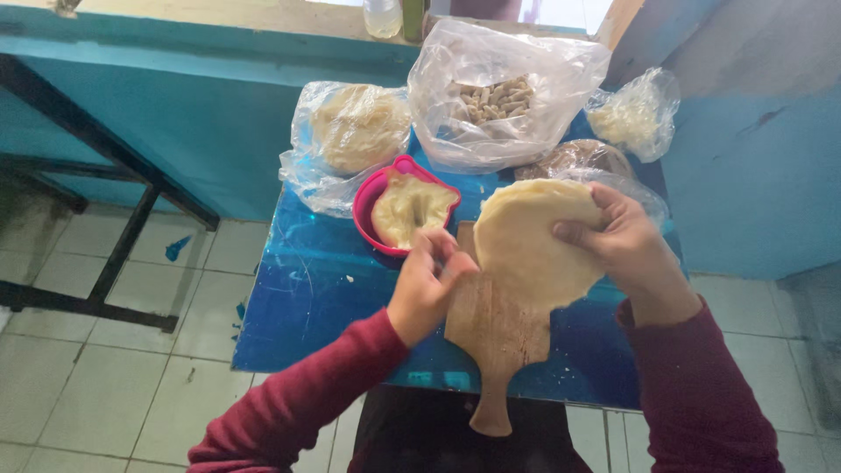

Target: The person spoons filling from a pink bowl onto a small dough wrapper on a wooden paddle, folds the dough over the filling, and presses the edges to seal it. They then stretch a thin sheet of dough by hand and lay it over a larger round dough base on the paddle, smoothing it in place.

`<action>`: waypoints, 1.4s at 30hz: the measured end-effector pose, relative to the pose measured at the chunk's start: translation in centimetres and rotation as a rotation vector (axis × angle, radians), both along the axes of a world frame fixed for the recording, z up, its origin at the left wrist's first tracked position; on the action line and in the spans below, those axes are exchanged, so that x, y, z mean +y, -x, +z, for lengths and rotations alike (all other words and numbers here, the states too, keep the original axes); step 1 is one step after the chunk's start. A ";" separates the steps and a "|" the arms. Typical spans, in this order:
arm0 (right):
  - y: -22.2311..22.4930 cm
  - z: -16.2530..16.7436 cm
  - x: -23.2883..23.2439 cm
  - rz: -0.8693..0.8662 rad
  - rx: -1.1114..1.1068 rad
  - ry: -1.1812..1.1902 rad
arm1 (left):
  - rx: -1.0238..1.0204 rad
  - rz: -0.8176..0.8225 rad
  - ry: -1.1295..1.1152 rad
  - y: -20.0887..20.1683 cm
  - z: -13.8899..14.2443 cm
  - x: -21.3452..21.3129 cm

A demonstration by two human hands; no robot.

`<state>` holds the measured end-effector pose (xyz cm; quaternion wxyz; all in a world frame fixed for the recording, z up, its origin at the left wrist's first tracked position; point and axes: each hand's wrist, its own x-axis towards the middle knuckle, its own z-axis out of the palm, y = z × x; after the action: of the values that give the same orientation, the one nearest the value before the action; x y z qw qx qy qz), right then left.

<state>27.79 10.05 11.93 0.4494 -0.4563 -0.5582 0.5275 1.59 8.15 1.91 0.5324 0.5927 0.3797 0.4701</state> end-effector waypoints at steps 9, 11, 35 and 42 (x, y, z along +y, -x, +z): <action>5.4 -2.6 -1.7 -0.308 -0.841 -0.986 | -1.017 -0.705 0.736 -0.7 -1.1 1.7; 5.7 -3.1 -2.9 -0.254 -0.819 -0.895 | -1.041 -0.664 0.751 -1.1 -1.5 1.2; 5.2 -7.1 -4.7 -0.017 -0.271 -0.120 | -0.684 -0.537 0.684 -1.5 -6.4 -1.9; 5.4 -6.5 -4.5 0.064 -0.228 -0.177 | -0.878 -0.556 0.653 -1.5 -5.9 -1.6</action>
<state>22.35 5.52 5.47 0.4045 -0.4536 -0.6643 0.4351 3.12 6.60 -3.97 0.8960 0.2268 0.0806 0.3732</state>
